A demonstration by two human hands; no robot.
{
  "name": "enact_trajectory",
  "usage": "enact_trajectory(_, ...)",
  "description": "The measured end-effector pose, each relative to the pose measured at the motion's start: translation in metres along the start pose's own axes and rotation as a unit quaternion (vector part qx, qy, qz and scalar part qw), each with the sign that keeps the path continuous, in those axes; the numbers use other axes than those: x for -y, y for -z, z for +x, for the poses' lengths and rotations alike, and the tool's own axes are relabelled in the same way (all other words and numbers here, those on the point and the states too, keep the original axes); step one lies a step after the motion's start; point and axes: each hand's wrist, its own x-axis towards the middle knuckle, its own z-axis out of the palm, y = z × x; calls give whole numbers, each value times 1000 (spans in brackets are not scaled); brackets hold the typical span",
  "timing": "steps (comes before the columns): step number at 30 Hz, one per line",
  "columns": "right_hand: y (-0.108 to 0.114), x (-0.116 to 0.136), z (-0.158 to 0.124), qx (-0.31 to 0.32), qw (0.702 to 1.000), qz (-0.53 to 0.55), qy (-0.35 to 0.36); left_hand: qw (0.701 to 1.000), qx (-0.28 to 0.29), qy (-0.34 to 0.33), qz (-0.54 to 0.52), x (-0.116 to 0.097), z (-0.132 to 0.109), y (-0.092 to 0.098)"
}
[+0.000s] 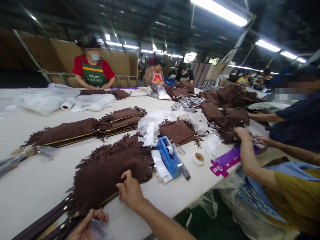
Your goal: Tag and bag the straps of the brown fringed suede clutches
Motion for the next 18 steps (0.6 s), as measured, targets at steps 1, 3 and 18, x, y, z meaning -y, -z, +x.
enact_trajectory(1,2,3,-1,-4,1000,0,-2,1000,-15,-14,7,1,-4,-5)
enact_trajectory(3,7,9,-6,-2,1000,9,-10,997,-32,-59,26,6,-18,-15)
enact_trajectory(18,-6,3,19,78,996,27,-32,499,-265,-321,760,-59,-68,32)
